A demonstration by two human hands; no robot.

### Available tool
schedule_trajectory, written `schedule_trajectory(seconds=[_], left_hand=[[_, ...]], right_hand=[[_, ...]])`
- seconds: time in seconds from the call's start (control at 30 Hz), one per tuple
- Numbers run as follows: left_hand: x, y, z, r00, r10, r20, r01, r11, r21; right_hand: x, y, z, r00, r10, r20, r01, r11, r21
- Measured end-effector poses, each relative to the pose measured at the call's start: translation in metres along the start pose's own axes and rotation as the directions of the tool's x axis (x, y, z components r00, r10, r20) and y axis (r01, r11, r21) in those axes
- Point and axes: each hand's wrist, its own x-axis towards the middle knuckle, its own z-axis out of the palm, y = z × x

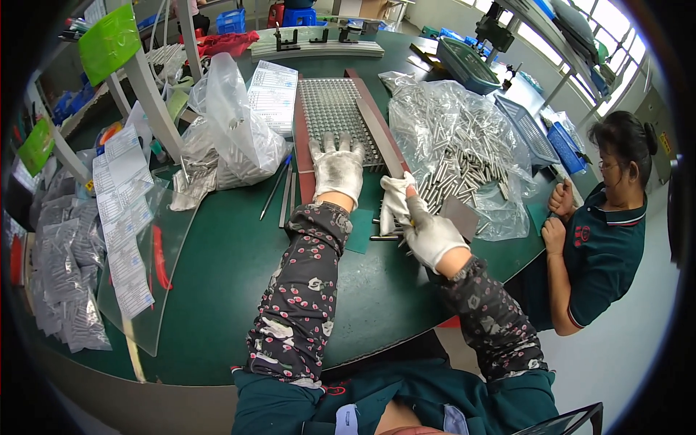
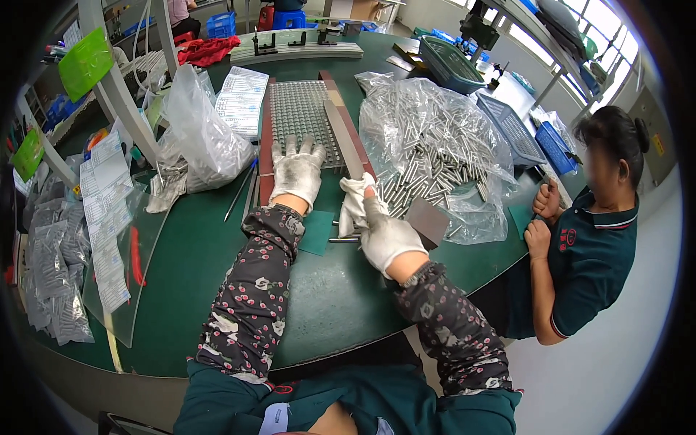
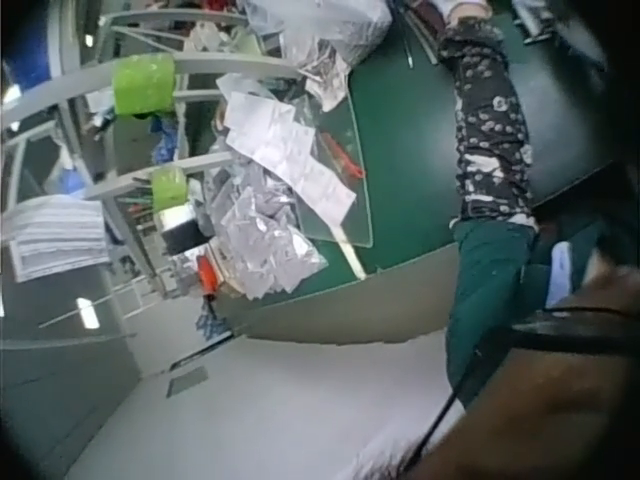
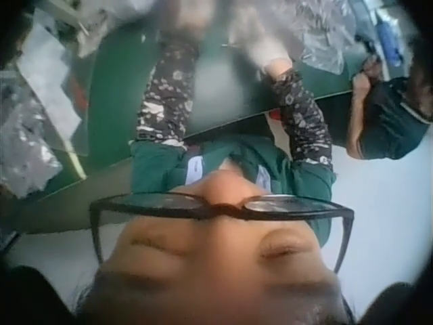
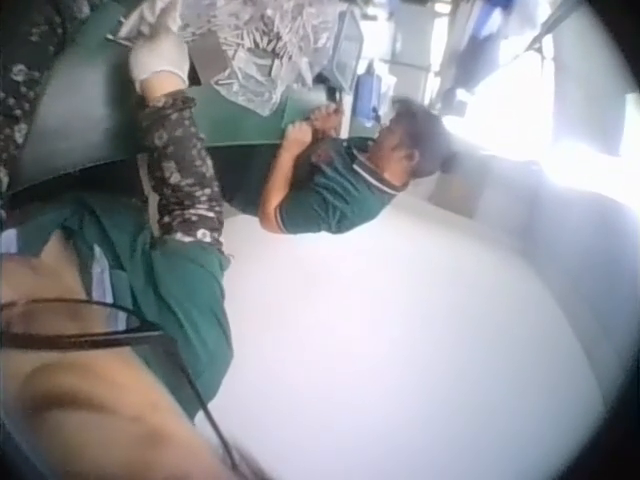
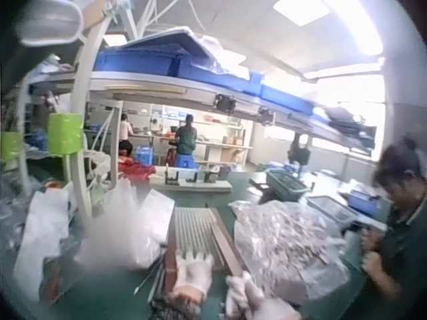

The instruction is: Placing small metal pins into a perforated metal template and wiping the surface for assembly.

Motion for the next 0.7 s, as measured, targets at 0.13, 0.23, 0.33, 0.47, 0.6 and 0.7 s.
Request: schedule_trajectory(seconds=[0.13,0.23,0.33,0.47,0.6,0.7], left_hand=[[-0.003,0.002,-0.006,0.999,0.005,0.037,-0.007,0.999,0.054],[0.001,0.002,-0.004,0.999,0.009,0.043,-0.01,1.0,0.027],[-0.002,-0.002,-0.003,0.999,-0.009,0.036,0.009,1.0,0.018],[-0.001,0.0,-0.007,1.0,0.001,0.025,-0.002,1.0,0.014],[0.0,0.001,0.0,1.0,0.018,-0.013,-0.018,1.0,-0.003],[-0.004,-0.003,-0.003,1.0,0.001,0.016,-0.002,0.999,0.038]], right_hand=[[-0.042,0.005,-0.002,0.998,-0.014,0.067,0.013,1.0,0.019],[-0.001,0.008,0.001,1.0,0.003,0.009,-0.002,0.998,-0.07],[-0.009,0.005,0.007,1.0,-0.028,-0.007,0.027,0.999,-0.019],[-0.045,0.002,0.002,0.999,0.009,0.038,-0.01,1.0,0.009],[0.007,0.003,-0.002,0.998,0.056,0.01,-0.055,0.998,-0.012],[-0.032,0.018,0.007,1.0,0.014,0.016,-0.015,0.998,0.063]])
